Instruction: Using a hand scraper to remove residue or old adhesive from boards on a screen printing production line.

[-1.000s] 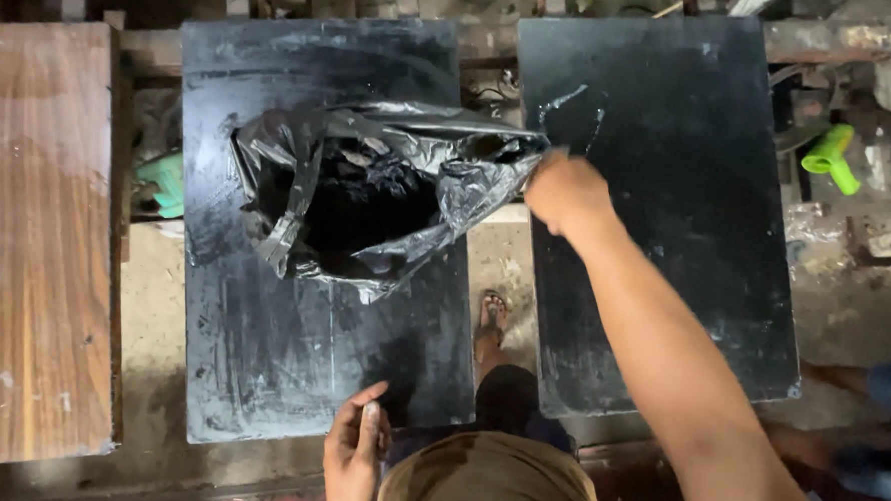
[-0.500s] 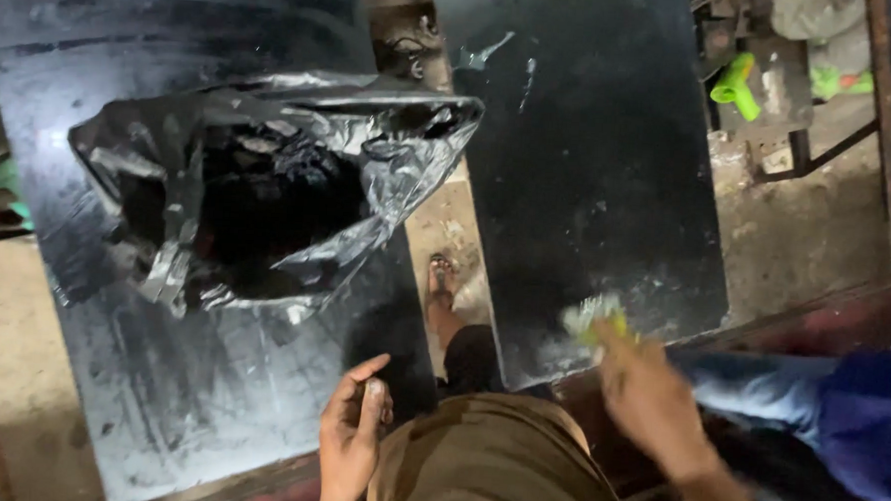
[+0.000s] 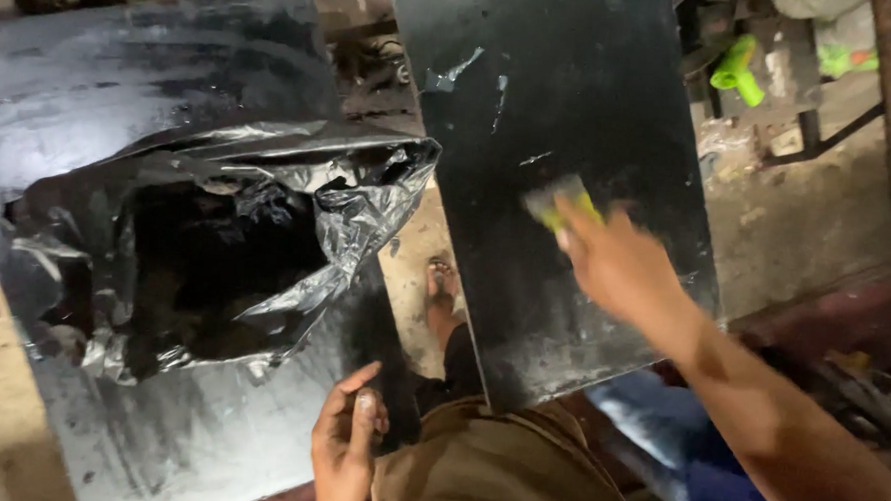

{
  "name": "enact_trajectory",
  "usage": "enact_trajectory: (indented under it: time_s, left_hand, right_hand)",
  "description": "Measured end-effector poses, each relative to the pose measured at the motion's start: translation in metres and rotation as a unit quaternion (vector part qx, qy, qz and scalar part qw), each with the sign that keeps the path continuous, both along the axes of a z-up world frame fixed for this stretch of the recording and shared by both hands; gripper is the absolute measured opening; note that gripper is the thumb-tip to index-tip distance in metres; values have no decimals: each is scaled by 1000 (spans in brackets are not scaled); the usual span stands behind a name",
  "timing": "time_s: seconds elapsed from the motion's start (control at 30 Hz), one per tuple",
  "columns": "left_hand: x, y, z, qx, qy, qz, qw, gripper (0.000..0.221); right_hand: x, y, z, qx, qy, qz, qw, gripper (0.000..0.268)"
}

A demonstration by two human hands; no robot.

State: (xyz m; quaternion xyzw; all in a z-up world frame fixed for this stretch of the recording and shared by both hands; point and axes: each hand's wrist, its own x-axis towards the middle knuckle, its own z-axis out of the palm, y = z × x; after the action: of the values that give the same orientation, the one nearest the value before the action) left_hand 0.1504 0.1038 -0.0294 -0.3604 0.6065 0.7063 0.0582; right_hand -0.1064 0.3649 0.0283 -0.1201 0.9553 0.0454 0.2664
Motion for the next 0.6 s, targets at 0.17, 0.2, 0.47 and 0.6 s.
enact_trajectory:
  time_s: [0.17, 0.2, 0.47, 0.6]
  left_hand:
    - [-6, 3, -2, 42, 23, 73, 996, 46]
    - [-6, 5, -4, 45, 22, 80, 996, 46]
    - [-25, 10, 13, 11, 7, 42, 999, 45]
    - [-44, 7, 15, -12, 35, -9, 999, 45]
  right_hand:
    - [117, 71, 5, 181, -195, -48, 963, 50]
    - [114, 71, 0, 186, -195, -41, 962, 50]
    - [-71, -36, 29, 53, -132, -48, 989, 48]
    - [-50, 15, 23, 17, -51, -33, 998, 56]
